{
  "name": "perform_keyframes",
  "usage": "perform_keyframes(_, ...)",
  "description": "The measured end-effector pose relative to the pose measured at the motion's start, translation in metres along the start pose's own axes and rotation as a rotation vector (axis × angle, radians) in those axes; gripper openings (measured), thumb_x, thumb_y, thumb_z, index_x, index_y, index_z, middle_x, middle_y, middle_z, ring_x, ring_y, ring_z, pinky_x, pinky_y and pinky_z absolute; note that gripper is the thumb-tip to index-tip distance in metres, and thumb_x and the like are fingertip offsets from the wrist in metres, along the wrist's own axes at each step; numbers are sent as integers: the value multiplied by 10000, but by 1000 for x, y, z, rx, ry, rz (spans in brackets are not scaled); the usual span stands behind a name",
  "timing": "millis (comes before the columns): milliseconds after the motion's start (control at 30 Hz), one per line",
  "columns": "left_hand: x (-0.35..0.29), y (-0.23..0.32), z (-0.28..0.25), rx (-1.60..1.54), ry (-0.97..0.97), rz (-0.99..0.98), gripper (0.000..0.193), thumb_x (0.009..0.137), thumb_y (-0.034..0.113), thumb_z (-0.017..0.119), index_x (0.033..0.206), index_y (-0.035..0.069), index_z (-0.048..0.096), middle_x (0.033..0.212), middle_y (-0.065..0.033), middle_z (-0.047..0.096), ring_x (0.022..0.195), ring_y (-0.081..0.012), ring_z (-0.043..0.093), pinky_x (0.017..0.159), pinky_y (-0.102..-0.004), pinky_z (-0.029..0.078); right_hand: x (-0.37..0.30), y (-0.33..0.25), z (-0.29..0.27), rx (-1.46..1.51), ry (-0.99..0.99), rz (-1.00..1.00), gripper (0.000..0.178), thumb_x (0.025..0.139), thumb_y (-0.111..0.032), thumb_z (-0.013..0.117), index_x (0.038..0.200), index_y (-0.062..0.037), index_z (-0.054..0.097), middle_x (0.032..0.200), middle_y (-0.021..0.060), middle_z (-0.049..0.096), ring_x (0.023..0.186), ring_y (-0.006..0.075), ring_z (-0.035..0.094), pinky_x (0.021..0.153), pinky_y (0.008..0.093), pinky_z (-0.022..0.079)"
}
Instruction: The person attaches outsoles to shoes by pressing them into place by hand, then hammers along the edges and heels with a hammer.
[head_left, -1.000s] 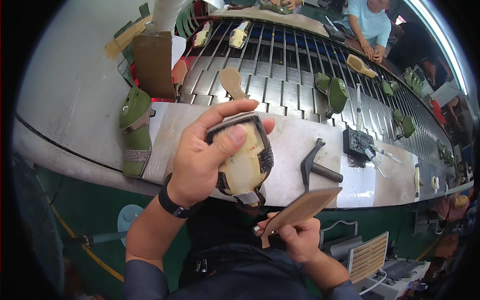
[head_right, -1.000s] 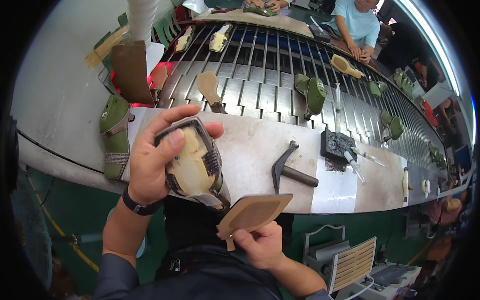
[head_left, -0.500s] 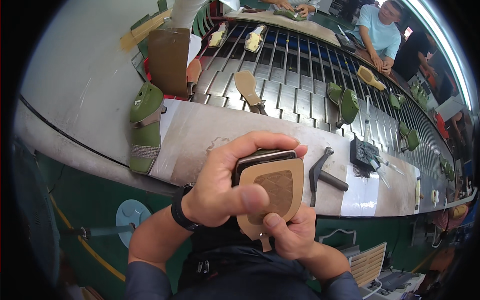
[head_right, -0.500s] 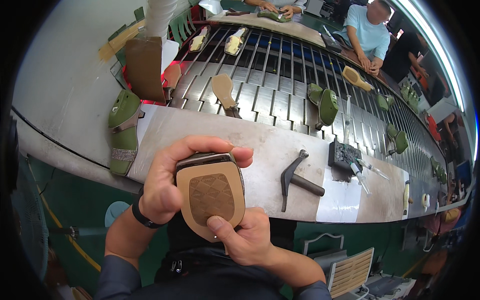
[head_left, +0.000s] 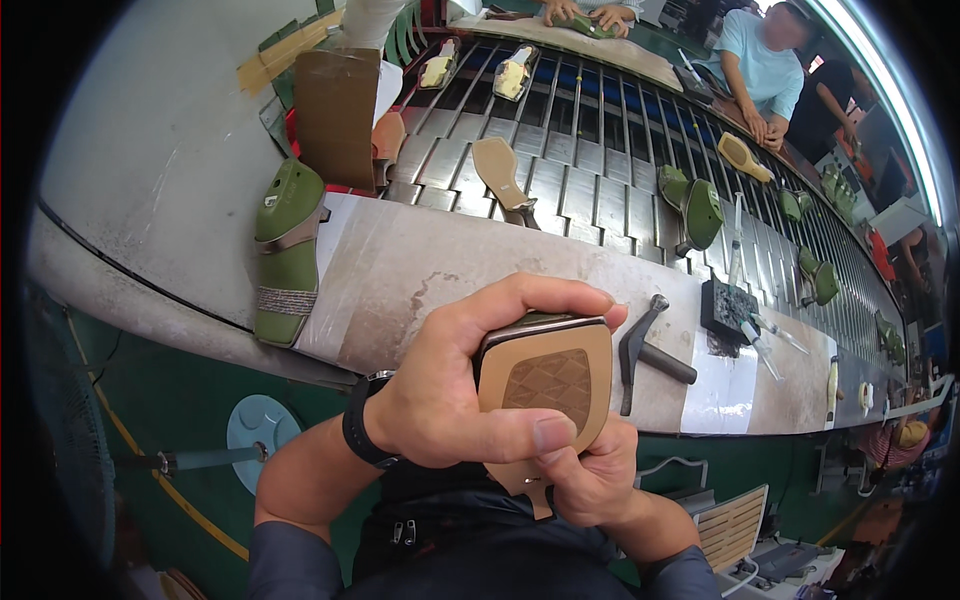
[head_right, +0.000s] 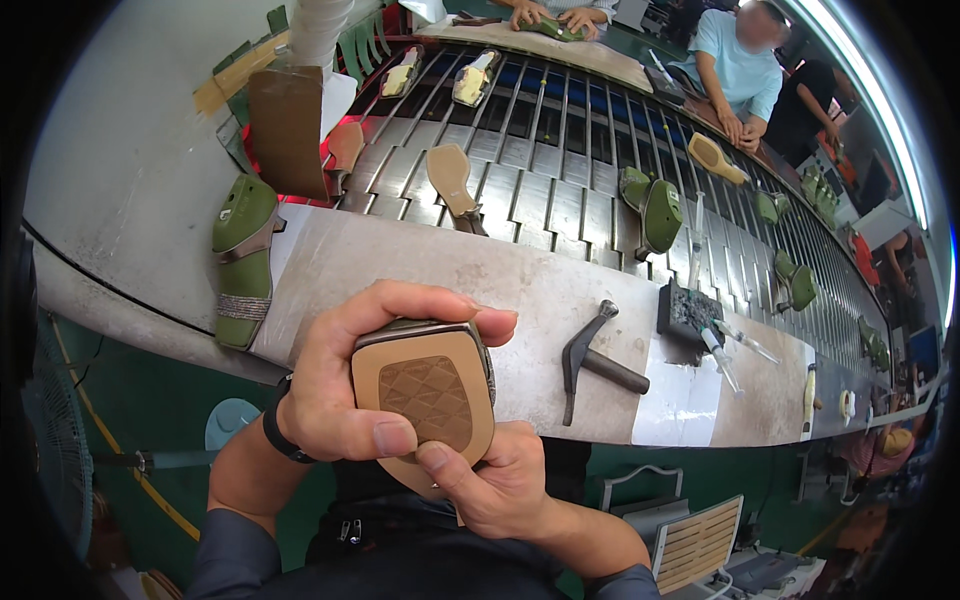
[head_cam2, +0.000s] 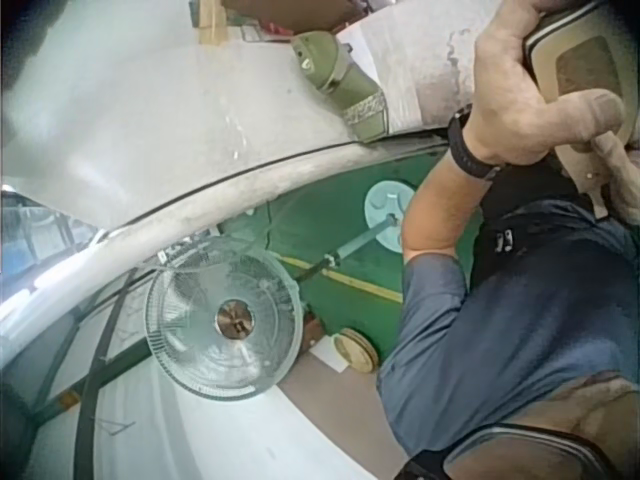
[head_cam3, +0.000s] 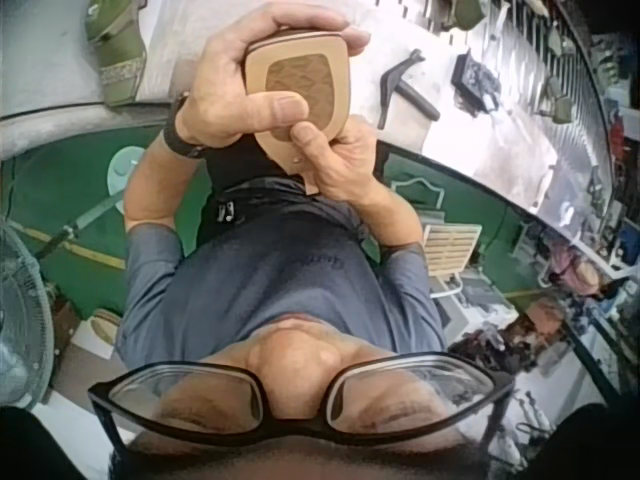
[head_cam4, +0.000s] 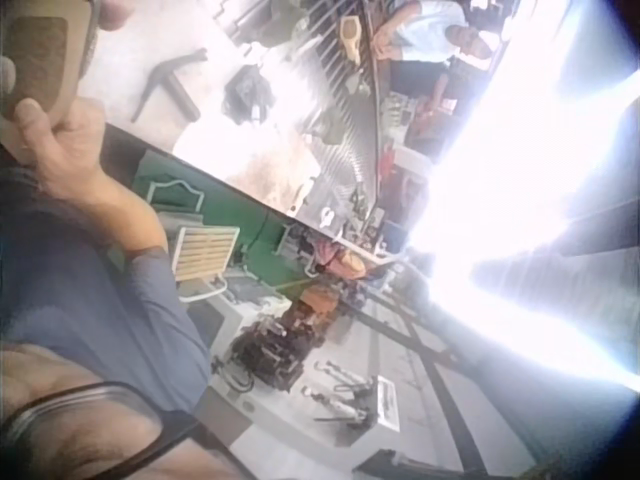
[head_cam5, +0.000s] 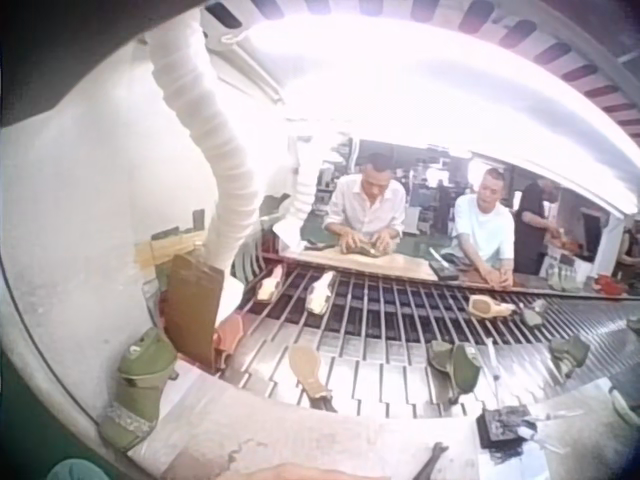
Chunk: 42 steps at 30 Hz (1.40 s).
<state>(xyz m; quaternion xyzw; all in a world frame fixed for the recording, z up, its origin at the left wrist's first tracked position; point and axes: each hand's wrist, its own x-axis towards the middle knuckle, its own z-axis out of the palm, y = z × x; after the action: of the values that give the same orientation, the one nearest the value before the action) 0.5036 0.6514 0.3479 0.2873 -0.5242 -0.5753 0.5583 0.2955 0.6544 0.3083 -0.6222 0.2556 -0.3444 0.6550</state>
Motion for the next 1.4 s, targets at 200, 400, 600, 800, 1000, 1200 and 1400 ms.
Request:
perform_keyframes(200, -1, 11, 7, -77, 77, -70, 652, 894, 244, 760, 1434, -48, 540, 1464, -301, 609, 1391, -340, 599, 1160, -452, 491, 4, -2, 4, -20, 24, -103, 196, 1048, -155, 693, 1061, 15, 791, 826, 79, 791, 685, 114, 713, 615, 284, 556)
perform_keyframes(400, -3, 18, 9, -36, 97, -92, 541, 935, 153, 702, 1418, -46, 559, 1466, -295, 610, 1405, -339, 587, 1188, -457, 463, -1, 3, 5, 5, 28, -80, 209, 1054, -165, 687, 1068, 19, 785, 835, 64, 788, 715, 105, 713, 622, 281, 555)
perform_keyframes(600, -2, 5, 5, -94, -4, -67, 826, 850, 96, 781, 1565, -24, 384, 1622, -287, 452, 1511, -316, 464, 1222, -443, 417, 0, -3, -3, 196, 10, 53, 440, 1097, -348, 630, 1129, 83, 712, 925, 160, 768, 790, 219, 757, 682, 323, 611)
perform_keyframes(800, 0, 2, 6, -73, -40, -28, 813, 936, 241, 751, 1588, -38, 355, 1652, -286, 410, 1497, -315, 477, 1229, -433, 397, 1, -5, -6, 252, 16, 54, 385, 1101, -285, 623, 1172, 82, 714, 979, 150, 775, 848, 202, 749, 722, 319, 611)
perform_keyframes(1000, 8, -3, -4, -30, -81, 41, 689, 1139, 461, 445, 1570, -74, 406, 1636, -279, 437, 1496, -310, 479, 1239, -433, 380, 4, -4, -8, 204, 57, 39, 405, 1095, -301, 626, 1193, 86, 698, 982, 171, 778, 806, 210, 752, 689, 329, 623)
perform_keyframes(1200, 39, -17, -19, -274, -69, -6, 656, 1173, 434, 337, 1580, -75, 403, 1584, -243, 514, 1449, -285, 533, 1216, -436, 424, 30, -17, -21, 215, 55, 153, 568, 1093, -429, 590, 1220, 122, 648, 931, 270, 766, 654, 262, 766, 584, 340, 655)
perform_keyframes(1400, 50, -22, -22, -305, -30, 17, 669, 1163, 481, 373, 1583, -36, 435, 1463, -151, 626, 1346, -192, 608, 1150, -362, 483, 38, -14, -31, 269, 33, 76, 398, 1108, -311, 607, 1174, 73, 690, 945, 176, 775, 756, 230, 774, 657, 346, 651)
